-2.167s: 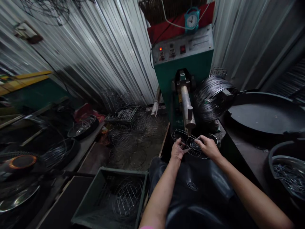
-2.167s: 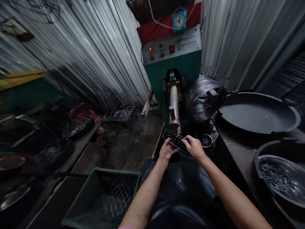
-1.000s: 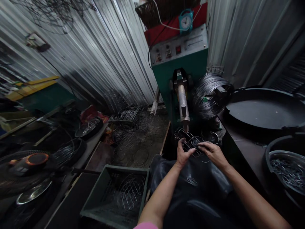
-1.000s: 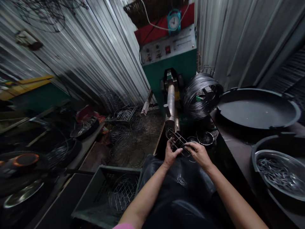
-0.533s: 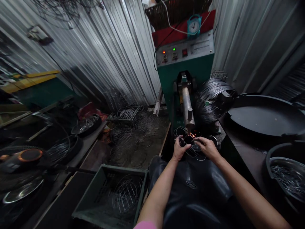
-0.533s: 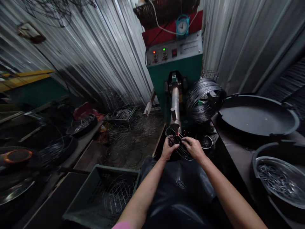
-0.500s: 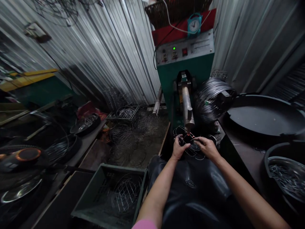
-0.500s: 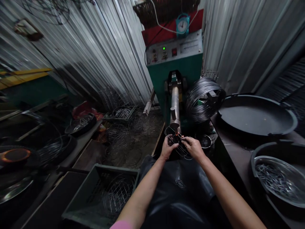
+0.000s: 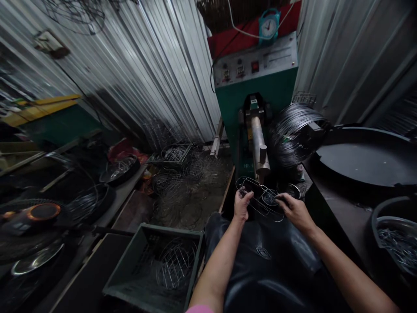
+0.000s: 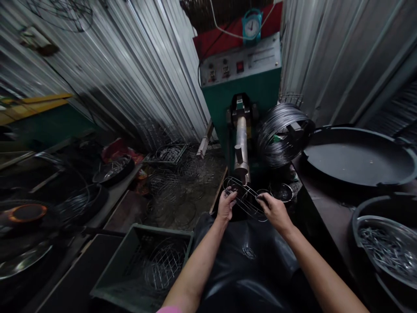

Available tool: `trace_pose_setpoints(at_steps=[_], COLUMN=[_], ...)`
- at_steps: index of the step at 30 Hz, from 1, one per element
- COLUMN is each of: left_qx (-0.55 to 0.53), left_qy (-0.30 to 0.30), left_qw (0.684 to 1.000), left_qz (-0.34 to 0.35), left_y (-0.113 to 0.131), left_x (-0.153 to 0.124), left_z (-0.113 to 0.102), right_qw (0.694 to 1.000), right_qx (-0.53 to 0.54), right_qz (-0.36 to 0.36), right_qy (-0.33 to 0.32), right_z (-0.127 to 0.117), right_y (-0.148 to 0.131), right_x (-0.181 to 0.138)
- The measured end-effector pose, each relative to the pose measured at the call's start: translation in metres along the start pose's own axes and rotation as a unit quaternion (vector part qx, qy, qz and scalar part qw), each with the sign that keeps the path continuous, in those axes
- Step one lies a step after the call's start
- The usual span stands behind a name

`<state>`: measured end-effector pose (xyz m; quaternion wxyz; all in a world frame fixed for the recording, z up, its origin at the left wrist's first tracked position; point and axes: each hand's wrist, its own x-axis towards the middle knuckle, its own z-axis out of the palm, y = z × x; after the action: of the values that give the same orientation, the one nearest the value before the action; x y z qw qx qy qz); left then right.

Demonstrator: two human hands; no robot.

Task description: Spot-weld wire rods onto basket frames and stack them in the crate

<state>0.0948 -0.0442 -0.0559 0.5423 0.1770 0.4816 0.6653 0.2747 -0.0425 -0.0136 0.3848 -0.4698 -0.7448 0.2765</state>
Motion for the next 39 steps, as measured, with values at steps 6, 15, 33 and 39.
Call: trace_pose_setpoints(at_steps=[6, 15, 33, 39], left_qx=[-0.011, -0.007, 0.099, 0.012], left_qy=[0.014, 0.026, -0.004, -0.022], left_qw=[1.0, 0.998, 0.989, 1.0], left_qz=[-0.016, -0.052, 0.107, 0.0], left_y=[0.004, -0.004, -0.048, -0.033], left_x=[0.009, 0.018, -0.032, -0.04], left_z=[-0.005, 0.0, 0.029, 0.023], right_qw=[1.0, 0.998, 0.963, 0.986], right_qx=[-0.005, -0.034, 0.197, 0.142], right_qz=[0.0, 0.035, 0.146, 0.041], right_qy=[-0.018, -0.03, -0.113, -0.071], right_z=[0.005, 0.004, -0.03, -0.026], right_y=[-0.007, -0.012, 0.05, 0.026], right_x=[0.022, 0.038, -0.02, -0.018])
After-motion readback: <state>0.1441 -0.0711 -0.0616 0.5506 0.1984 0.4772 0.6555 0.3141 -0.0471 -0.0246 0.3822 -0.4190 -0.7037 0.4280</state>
